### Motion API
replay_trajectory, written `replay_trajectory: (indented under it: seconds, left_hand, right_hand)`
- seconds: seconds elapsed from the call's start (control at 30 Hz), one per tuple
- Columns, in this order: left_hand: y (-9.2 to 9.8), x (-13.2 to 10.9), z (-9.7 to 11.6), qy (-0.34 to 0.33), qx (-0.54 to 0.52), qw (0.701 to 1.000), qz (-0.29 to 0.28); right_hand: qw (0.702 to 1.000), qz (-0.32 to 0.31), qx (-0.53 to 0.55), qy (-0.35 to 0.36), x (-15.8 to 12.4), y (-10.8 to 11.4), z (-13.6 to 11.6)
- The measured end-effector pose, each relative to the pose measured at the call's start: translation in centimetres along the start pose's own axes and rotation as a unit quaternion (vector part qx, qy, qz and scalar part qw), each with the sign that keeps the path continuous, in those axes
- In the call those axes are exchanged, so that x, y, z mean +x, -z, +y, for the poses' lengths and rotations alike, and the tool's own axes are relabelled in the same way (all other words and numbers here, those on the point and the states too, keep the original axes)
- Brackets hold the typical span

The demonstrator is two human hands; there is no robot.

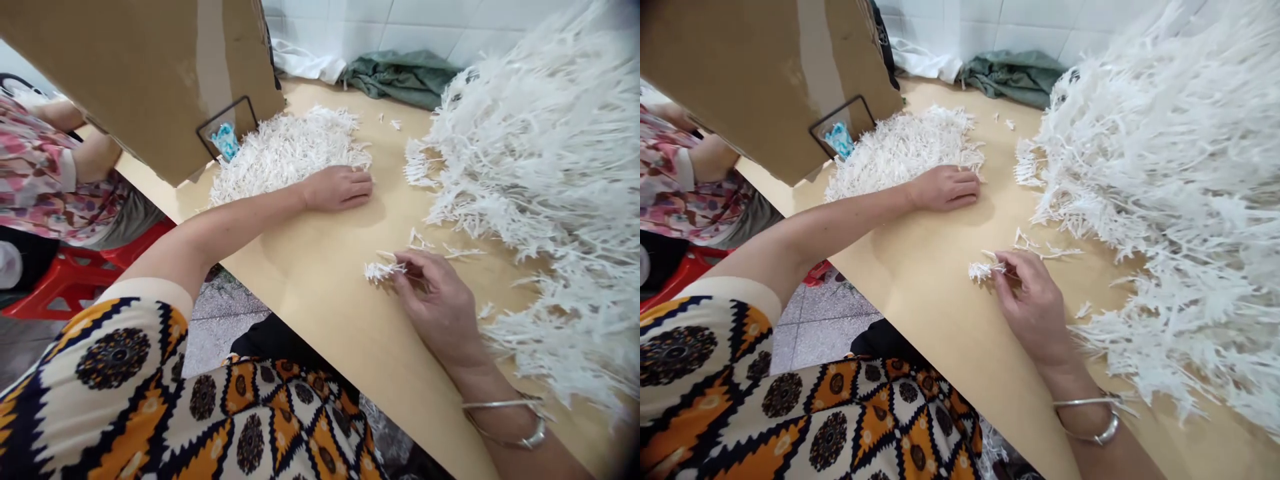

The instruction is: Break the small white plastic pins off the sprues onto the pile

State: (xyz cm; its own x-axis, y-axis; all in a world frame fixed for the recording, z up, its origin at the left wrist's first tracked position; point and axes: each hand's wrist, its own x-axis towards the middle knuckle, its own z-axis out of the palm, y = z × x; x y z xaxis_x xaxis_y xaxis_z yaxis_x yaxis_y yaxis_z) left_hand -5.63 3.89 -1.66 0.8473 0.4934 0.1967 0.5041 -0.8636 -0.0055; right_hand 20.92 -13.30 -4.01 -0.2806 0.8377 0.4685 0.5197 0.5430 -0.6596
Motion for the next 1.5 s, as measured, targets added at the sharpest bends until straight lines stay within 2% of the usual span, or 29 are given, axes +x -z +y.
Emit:
replay_trajectory:
  seconds: [0.1, 0.17, 0.23, 0.3, 0.33, 0.4, 0.43, 0.47, 0.57, 0.67, 0.8, 1.17, 1.37, 1.5]
  left_hand:
    - [0.3, 3.0, -1.7, 0.014, 0.031, 0.999, -0.031]
    - [1.3, 4.3, -2.3, 0.058, -0.025, 0.998, -0.02]
    - [2.8, 5.1, -2.3, 0.133, -0.125, 0.983, 0.008]
    - [4.5, 5.6, -1.3, 0.196, -0.237, 0.95, 0.048]
    - [5.2, 5.7, -0.4, 0.215, -0.285, 0.93, 0.092]
    - [5.8, 5.5, 2.3, 0.221, -0.356, 0.886, 0.197]
    - [5.7, 5.2, 3.9, 0.219, -0.387, 0.87, 0.211]
    - [5.3, 4.8, 5.6, 0.216, -0.42, 0.857, 0.205]
    - [3.1, 3.5, 10.1, 0.184, -0.505, 0.836, 0.114]
    - [0.9, 2.5, 12.1, 0.143, -0.573, 0.804, 0.074]
    - [-0.2, 2.2, 12.0, 0.128, -0.626, 0.766, 0.074]
    - [0.2, 2.2, 11.5, 0.122, -0.648, 0.746, 0.09]
    - [0.4, 2.2, 11.7, 0.124, -0.693, 0.705, 0.08]
    - [0.1, 2.3, 11.8, 0.139, -0.715, 0.681, 0.079]
  right_hand:
    - [1.0, -0.007, 0.0, 0.004, -0.3, 0.2, 0.0]
    - [1.0, -0.011, 0.006, -0.01, -0.4, 0.3, -0.2]
    - [0.999, -0.006, 0.015, -0.042, -0.5, 0.3, -0.5]
    - [0.995, 0.017, 0.035, -0.093, -0.3, 0.4, -0.7]
    - [0.991, 0.036, 0.054, -0.119, -0.2, 0.5, -0.8]
    - [0.976, 0.084, 0.112, -0.166, 0.1, 0.6, -0.7]
    - [0.968, 0.105, 0.139, -0.183, 0.2, 0.7, -0.6]
    - [0.959, 0.123, 0.159, -0.197, 0.4, 0.7, -0.5]
    - [0.943, 0.149, 0.199, -0.222, 0.7, 1.0, -0.2]
    - [0.936, 0.157, 0.216, -0.232, 0.8, 1.2, 0.0]
    - [0.94, 0.148, 0.207, -0.227, 0.7, 1.3, 0.0]
    - [0.945, 0.132, 0.181, -0.24, 0.9, 1.9, -0.5]
    - [0.951, 0.132, 0.175, -0.22, 1.1, 1.9, -0.6]
    - [0.95, 0.126, 0.158, -0.237, 1.0, 1.9, -0.6]
